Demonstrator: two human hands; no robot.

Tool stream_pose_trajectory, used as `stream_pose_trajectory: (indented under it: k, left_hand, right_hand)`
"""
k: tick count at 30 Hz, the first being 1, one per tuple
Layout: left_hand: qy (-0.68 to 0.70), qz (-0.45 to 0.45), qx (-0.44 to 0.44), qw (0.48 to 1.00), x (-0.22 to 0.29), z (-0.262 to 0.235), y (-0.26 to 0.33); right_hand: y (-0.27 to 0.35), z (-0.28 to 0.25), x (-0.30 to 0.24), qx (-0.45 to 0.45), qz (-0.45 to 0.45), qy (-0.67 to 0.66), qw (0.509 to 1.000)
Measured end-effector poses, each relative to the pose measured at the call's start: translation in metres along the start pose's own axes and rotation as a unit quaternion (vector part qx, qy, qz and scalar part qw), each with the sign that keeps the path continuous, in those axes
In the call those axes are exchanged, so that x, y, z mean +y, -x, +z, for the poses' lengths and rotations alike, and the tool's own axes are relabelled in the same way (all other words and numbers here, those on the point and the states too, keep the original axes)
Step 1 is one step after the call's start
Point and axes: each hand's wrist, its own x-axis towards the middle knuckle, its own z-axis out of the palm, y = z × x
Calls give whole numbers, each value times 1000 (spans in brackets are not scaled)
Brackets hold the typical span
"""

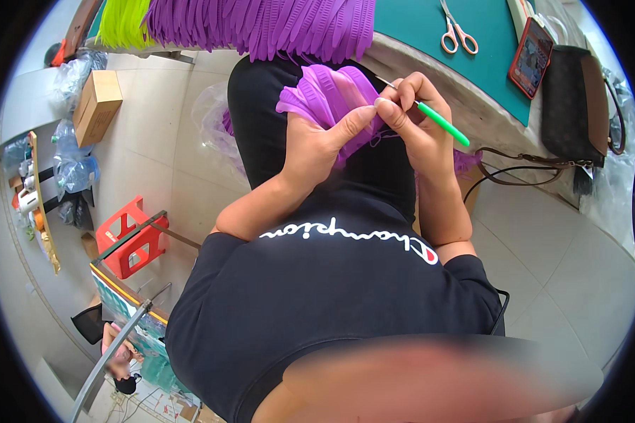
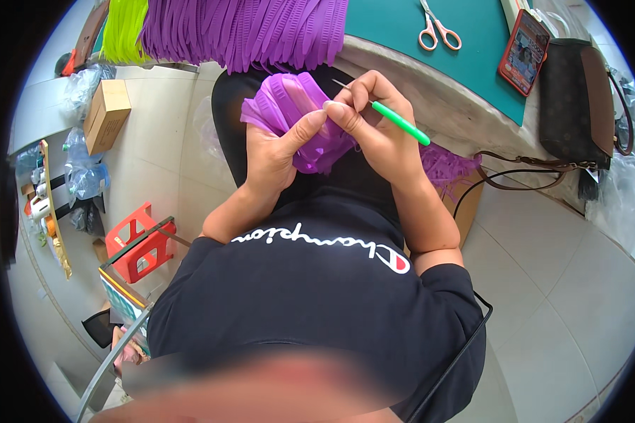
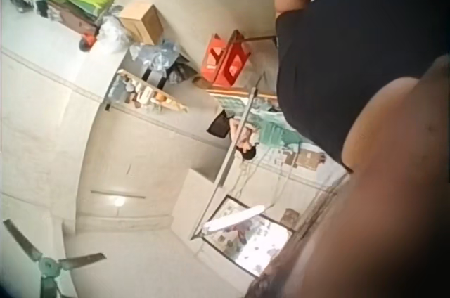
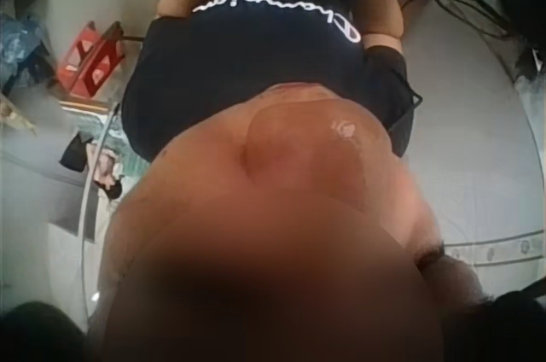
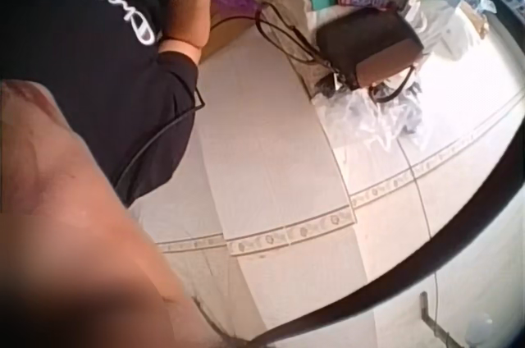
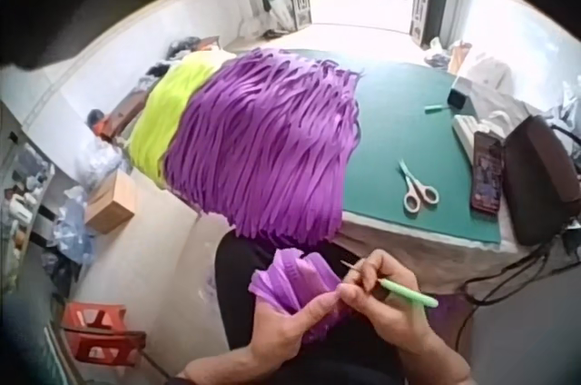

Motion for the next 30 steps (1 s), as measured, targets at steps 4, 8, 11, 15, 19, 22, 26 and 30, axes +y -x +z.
stream_pose_trajectory:
  k: [4, 8, 11, 15, 19, 22, 26, 30]
  left_hand:
    - [-45, 10, -20, 999, -1, -5, 0]
    - [-176, 59, 34, 982, -11, -18, -11]
    - [-33, 41, 149, 988, -20, -38, -19]
    - [63, -54, 187, 979, -2, -93, -8]
    - [160, -75, 277, 945, 34, -168, 7]
    - [225, -50, 273, 934, 48, -229, 26]
    - [415, -55, 242, 875, 48, -338, 35]
    - [390, -50, 385, 835, 37, -420, 38]
  right_hand:
    - [2, -2, -5, -3, 4, -66, 998]
    - [13, -10, -15, -11, -121, -61, 991]
    - [28, -35, -35, -15, -187, -282, 941]
    - [52, -100, -84, 27, -230, -463, 856]
    - [86, -164, -128, 86, -297, -449, 838]
    - [110, -209, -162, 185, -352, -437, 807]
    - [134, -277, -208, 265, -426, -433, 749]
    - [138, -319, -249, 302, -434, -365, 767]
